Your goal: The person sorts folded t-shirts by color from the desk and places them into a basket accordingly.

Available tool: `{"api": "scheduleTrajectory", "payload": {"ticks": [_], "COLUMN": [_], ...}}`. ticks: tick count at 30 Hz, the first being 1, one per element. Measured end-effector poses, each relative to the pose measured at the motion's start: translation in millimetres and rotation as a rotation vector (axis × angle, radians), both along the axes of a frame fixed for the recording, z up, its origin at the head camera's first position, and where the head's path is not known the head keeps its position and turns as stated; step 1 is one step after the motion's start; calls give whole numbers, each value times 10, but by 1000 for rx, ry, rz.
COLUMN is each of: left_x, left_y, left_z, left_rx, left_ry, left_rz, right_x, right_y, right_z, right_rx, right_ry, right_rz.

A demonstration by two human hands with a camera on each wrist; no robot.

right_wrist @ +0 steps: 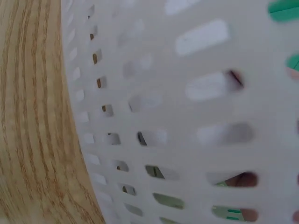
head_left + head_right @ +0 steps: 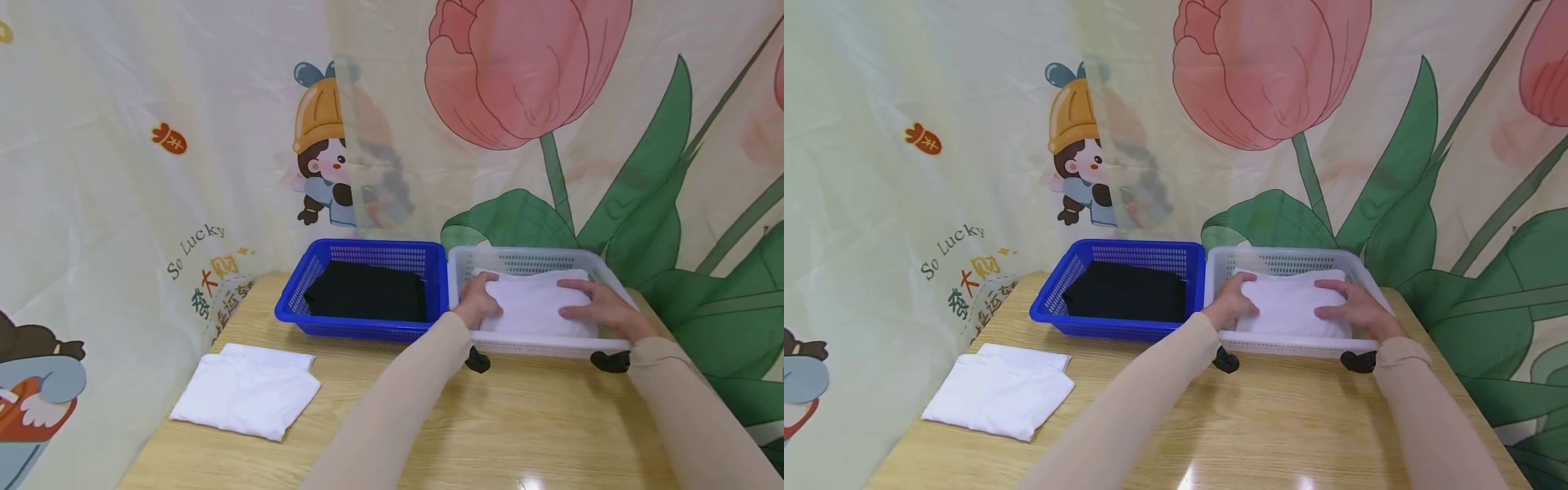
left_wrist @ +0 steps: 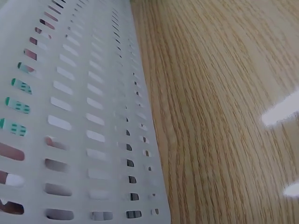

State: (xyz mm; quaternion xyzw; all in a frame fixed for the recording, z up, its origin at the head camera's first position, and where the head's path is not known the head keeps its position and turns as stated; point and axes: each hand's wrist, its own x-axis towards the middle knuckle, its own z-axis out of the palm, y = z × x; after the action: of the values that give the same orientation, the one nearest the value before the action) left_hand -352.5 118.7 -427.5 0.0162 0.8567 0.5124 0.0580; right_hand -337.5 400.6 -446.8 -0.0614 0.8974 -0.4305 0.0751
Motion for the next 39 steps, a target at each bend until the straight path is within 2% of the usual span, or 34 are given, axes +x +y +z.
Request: {"api": "scheduleTrajectory", "payload": {"ticks": [7, 12, 16, 20, 24, 28, 32, 39], "left_x": [7, -125, -192, -193, -140, -17, 41, 109], "left_y": [-9, 27, 41, 37, -5, -108, -238, -621], "left_z": [-29, -146, -200, -186, -105, 59, 228, 536], "left_rx": [-164, -284, -282, -243, -191, -174, -158, -130], "left_ry": [-12, -18, -27, -48, -52, -6, 79, 154], "left_rz": [-24, -20, -15, -33, -67, -121, -220, -435], "right_x": [26, 29, 21, 35, 80, 156, 248, 426], "right_y": [-32, -36, -20, -4, -27, -59, -75, -145], "right_z": [6, -11, -28, 7, 133, 311, 501, 755], "right_rx": [90, 107, 115, 104, 129, 198, 196, 211], "right_ry": [25, 28, 9, -23, -42, -39, -36, 25], "right_rz": [23, 45, 30, 24, 37, 52, 64, 106]}}
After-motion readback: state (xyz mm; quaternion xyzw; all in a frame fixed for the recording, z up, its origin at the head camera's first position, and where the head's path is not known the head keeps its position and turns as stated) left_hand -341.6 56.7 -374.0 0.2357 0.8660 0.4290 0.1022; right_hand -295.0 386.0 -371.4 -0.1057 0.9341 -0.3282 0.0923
